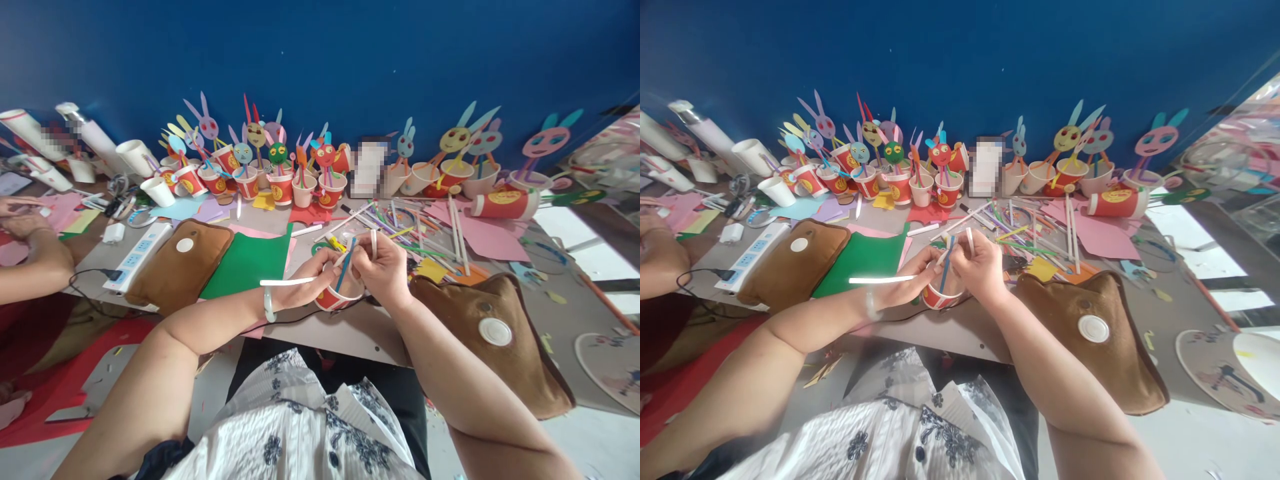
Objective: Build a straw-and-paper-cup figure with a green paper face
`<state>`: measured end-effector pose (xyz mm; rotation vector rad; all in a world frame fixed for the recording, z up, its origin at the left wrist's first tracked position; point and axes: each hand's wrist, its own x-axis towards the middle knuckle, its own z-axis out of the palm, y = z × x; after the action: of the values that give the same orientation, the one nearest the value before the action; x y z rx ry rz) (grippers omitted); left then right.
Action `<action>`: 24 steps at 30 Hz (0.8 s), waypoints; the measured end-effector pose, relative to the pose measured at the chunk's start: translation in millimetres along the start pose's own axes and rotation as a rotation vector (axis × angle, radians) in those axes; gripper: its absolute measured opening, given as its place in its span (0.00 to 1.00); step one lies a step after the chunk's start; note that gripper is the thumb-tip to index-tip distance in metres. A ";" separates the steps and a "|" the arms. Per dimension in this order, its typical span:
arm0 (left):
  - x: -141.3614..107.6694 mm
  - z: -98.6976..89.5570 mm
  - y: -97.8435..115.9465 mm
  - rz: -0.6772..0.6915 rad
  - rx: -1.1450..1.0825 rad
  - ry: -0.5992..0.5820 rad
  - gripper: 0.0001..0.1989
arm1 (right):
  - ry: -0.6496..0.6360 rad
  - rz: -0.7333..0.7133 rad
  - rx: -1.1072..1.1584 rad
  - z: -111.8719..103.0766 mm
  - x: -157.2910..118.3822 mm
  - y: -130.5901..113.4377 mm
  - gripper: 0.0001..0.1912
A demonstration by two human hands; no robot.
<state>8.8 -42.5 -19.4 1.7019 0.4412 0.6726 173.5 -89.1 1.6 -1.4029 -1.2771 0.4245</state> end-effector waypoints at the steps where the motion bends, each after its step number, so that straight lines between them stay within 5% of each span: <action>1: 0.1 -0.3 -0.6 -0.006 0.000 0.002 0.16 | -0.018 0.005 0.022 -0.1 0.7 -0.5 0.03; 14: 3.1 -1.7 -3.7 -0.013 -0.039 0.039 0.19 | -0.177 0.012 0.113 -5.5 5.8 5.0 0.07; 18: 11.7 -5.2 -9.8 -0.041 -0.218 0.169 0.21 | -0.214 -0.033 0.222 -7.2 12.5 14.4 0.22; 20: 17.1 -13.3 -9.5 -0.050 -0.297 0.262 0.19 | -0.151 -0.053 0.297 -11.7 20.8 22.1 0.29; 24: 29.3 -40.6 -2.1 0.038 -0.379 0.503 0.15 | 0.183 -0.013 0.342 -25.5 43.5 44.0 0.30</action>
<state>5.0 6.6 -9.9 1.1781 0.5883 1.1420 229.1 -54.4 -11.7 -1.1166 -1.0102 0.4703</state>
